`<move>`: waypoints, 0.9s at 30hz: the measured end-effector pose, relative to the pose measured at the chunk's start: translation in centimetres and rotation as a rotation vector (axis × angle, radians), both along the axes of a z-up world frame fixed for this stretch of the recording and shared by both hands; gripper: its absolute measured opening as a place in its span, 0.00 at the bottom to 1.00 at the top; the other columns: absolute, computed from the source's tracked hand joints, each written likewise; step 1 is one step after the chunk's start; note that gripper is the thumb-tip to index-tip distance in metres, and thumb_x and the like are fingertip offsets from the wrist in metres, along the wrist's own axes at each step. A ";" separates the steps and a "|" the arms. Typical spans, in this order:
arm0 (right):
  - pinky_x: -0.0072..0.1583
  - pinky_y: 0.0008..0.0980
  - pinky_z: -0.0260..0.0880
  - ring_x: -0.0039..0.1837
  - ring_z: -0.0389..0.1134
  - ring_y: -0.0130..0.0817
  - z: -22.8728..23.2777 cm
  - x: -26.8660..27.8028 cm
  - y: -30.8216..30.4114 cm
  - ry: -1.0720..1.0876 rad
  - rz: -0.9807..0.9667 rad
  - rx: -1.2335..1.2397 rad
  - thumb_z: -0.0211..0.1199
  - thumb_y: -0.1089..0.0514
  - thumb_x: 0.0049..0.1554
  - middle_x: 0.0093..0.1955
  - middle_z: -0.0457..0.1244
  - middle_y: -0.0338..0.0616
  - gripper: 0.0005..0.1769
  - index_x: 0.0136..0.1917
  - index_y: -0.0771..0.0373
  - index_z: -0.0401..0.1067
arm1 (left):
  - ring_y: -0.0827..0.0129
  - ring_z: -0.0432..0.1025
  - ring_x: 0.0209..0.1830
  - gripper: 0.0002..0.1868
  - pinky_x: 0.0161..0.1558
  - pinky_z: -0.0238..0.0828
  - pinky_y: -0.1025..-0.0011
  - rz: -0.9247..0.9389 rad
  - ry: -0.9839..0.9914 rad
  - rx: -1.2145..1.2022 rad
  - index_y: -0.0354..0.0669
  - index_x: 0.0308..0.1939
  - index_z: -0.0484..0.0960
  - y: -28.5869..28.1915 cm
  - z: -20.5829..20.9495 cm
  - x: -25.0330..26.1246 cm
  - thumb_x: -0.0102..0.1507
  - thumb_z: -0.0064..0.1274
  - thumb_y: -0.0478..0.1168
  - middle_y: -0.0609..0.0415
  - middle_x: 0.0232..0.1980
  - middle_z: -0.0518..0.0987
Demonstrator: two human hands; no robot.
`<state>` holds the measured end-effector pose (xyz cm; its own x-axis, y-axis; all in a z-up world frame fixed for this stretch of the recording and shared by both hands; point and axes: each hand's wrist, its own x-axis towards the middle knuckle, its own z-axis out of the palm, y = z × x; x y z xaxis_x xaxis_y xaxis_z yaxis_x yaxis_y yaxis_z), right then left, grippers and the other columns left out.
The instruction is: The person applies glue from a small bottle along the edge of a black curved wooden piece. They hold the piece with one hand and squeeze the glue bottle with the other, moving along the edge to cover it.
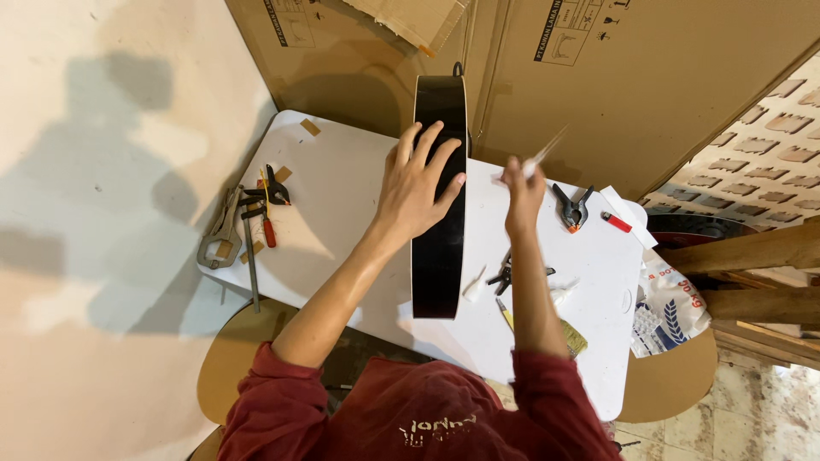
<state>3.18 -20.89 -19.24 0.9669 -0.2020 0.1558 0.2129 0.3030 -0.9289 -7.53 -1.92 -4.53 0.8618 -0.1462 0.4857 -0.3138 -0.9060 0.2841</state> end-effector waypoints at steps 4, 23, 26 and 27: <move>0.54 0.33 0.76 0.48 0.70 0.30 9.3 4.4 3.2 -0.094 0.137 -0.018 0.75 0.53 0.57 0.43 0.67 0.42 0.16 0.51 0.65 0.74 | 0.37 0.50 0.78 0.24 0.61 0.66 0.32 0.006 0.039 -0.059 0.47 0.68 0.70 -0.4 0.4 -0.8 0.72 0.41 0.53 0.41 0.76 0.62; 0.69 0.40 0.60 0.68 0.66 0.38 11.1 6.9 3.2 -0.511 0.461 -0.468 0.54 0.42 0.65 0.61 0.66 0.41 0.22 0.63 0.59 0.72 | 0.48 0.51 0.78 0.26 0.58 0.68 0.39 0.048 0.068 -0.007 0.53 0.68 0.70 -0.9 1.8 -2.1 0.69 0.41 0.58 0.48 0.77 0.60; 0.68 0.39 0.58 0.68 0.65 0.38 11.9 6.0 3.2 -0.455 0.488 -0.509 0.54 0.36 0.64 0.57 0.65 0.39 0.28 0.66 0.58 0.71 | 0.47 0.54 0.72 0.29 0.55 0.68 0.39 0.014 0.068 0.020 0.53 0.69 0.69 -0.4 2.7 -1.7 0.69 0.40 0.61 0.47 0.73 0.61; 0.69 0.40 0.57 0.67 0.64 0.37 12.2 5.7 3.2 -0.449 0.509 -0.522 0.54 0.33 0.62 0.57 0.63 0.39 0.33 0.68 0.58 0.70 | 0.46 0.56 0.67 0.30 0.53 0.68 0.40 -0.002 0.056 0.050 0.53 0.69 0.70 -0.2 3.1 -1.6 0.68 0.41 0.62 0.46 0.70 0.63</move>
